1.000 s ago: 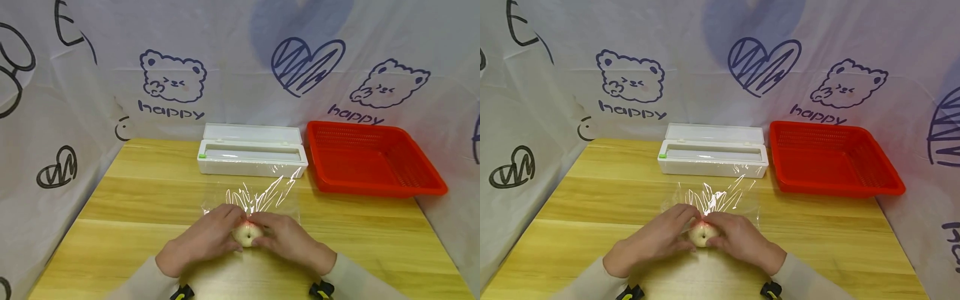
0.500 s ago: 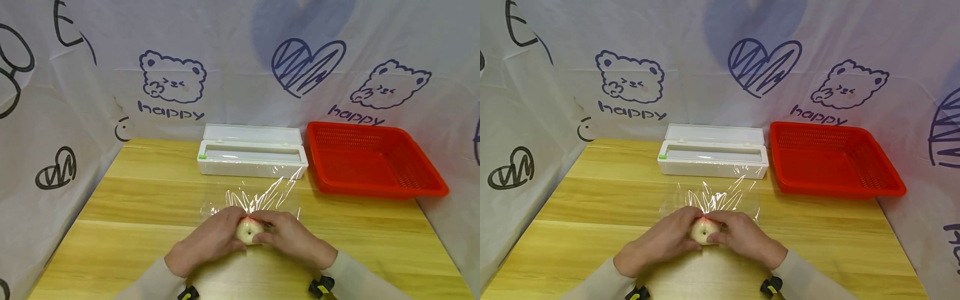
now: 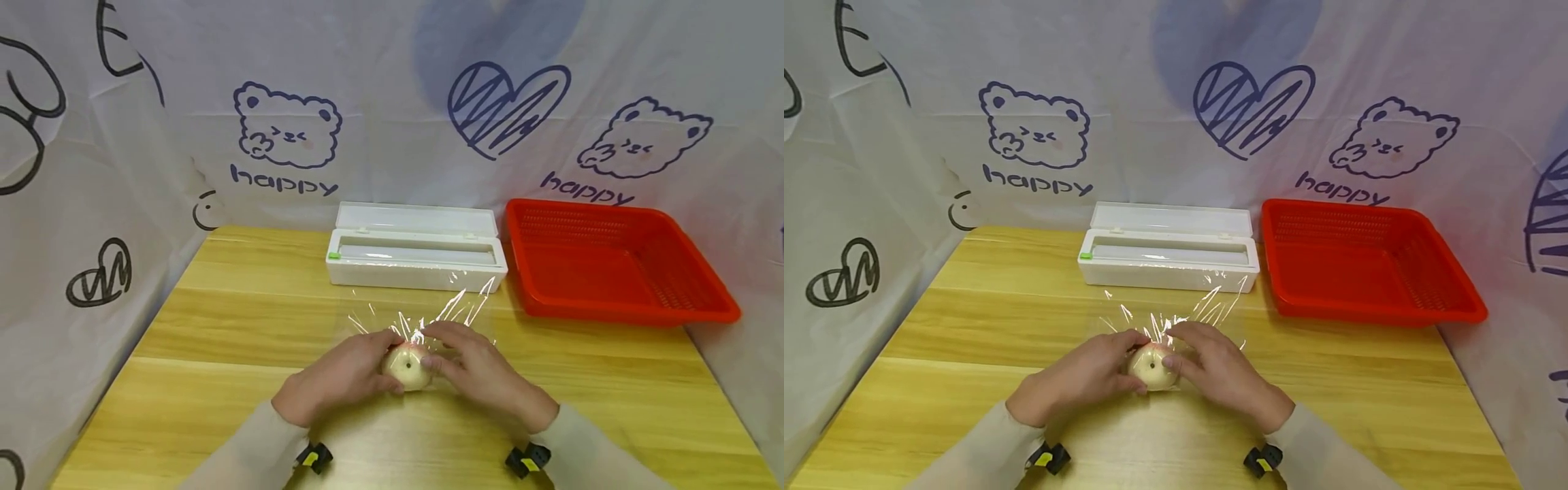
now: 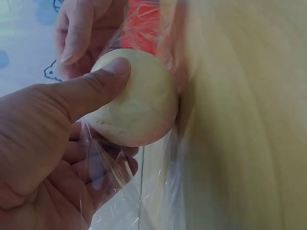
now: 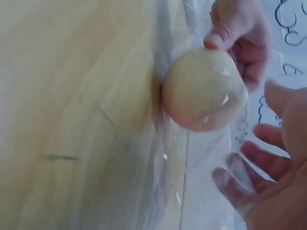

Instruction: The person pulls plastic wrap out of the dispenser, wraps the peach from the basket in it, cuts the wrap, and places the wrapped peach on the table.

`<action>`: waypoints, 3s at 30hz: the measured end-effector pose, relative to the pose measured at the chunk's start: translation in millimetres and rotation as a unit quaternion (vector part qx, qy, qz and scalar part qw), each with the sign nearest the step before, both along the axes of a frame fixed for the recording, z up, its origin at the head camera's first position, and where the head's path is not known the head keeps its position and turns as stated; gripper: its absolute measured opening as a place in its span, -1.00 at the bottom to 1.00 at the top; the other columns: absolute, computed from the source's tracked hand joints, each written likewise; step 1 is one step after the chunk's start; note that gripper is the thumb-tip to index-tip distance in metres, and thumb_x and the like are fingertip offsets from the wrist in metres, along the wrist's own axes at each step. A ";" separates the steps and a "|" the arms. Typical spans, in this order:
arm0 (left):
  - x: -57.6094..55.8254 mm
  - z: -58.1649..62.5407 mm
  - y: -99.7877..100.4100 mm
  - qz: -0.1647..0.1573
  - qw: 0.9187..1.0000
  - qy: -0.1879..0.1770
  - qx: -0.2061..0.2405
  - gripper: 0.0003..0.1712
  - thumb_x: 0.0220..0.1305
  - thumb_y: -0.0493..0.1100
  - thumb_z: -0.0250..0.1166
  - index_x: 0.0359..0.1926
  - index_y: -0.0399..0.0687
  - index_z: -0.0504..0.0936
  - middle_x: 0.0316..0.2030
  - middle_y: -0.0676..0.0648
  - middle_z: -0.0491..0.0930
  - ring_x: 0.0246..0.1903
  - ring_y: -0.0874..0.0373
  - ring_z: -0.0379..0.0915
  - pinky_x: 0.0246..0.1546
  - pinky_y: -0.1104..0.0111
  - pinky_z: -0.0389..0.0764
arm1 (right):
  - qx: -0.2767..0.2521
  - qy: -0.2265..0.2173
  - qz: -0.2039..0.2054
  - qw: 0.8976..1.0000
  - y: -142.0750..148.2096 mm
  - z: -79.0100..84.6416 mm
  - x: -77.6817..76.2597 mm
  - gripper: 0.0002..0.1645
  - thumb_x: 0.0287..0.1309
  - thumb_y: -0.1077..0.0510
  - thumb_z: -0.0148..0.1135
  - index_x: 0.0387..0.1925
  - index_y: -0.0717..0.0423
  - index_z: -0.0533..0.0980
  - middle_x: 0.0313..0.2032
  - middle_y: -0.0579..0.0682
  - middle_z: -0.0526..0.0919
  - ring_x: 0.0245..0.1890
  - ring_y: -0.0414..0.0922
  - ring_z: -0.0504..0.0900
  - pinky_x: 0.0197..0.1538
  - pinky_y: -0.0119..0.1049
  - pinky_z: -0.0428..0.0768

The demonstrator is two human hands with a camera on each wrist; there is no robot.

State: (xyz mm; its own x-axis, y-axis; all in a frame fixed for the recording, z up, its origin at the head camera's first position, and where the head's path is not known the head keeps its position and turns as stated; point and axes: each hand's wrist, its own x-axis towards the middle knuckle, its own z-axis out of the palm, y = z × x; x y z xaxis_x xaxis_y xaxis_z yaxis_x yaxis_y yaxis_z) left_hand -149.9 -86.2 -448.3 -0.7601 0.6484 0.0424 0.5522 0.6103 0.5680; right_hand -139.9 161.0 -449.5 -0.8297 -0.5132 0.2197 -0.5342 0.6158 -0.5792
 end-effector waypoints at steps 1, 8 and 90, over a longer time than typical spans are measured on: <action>-1.8 0.2 0.6 0.000 1.000 -0.007 0.001 -0.28 0.01 0.11 0.48 0.15 -0.04 0.43 -0.15 0.06 0.61 -0.28 0.29 0.50 -0.23 0.39 0.59 | 0.004 0.031 -0.004 1.000 -0.3 0.4 2.2 -0.41 0.23 -0.23 0.19 0.21 -0.11 0.45 0.20 -0.09 0.51 0.17 -0.13 0.45 0.14 -0.02 0.53; -14.2 -0.2 1.9 0.000 0.999 -0.044 0.008 -0.27 0.01 0.16 0.47 0.17 0.02 0.45 -0.13 0.12 0.62 -0.27 0.32 0.50 -0.22 0.40 0.58 | 0.076 0.186 0.044 0.979 -5.9 -6.5 15.1 -0.24 0.13 -0.16 0.32 0.30 0.02 0.36 0.22 0.05 0.44 0.20 -0.03 0.39 0.19 -0.05 0.49; -42.0 -13.1 21.2 -0.026 0.981 0.185 -0.051 -0.10 -0.06 0.12 0.53 0.29 0.02 0.37 0.12 -0.05 0.46 0.06 0.04 0.39 0.07 0.07 0.51 | 0.170 -0.011 0.008 0.985 5.6 13.1 -63.9 -0.35 0.16 -0.27 0.22 0.20 -0.06 0.48 -0.03 -0.14 0.49 -0.05 -0.18 0.42 0.08 -0.15 0.48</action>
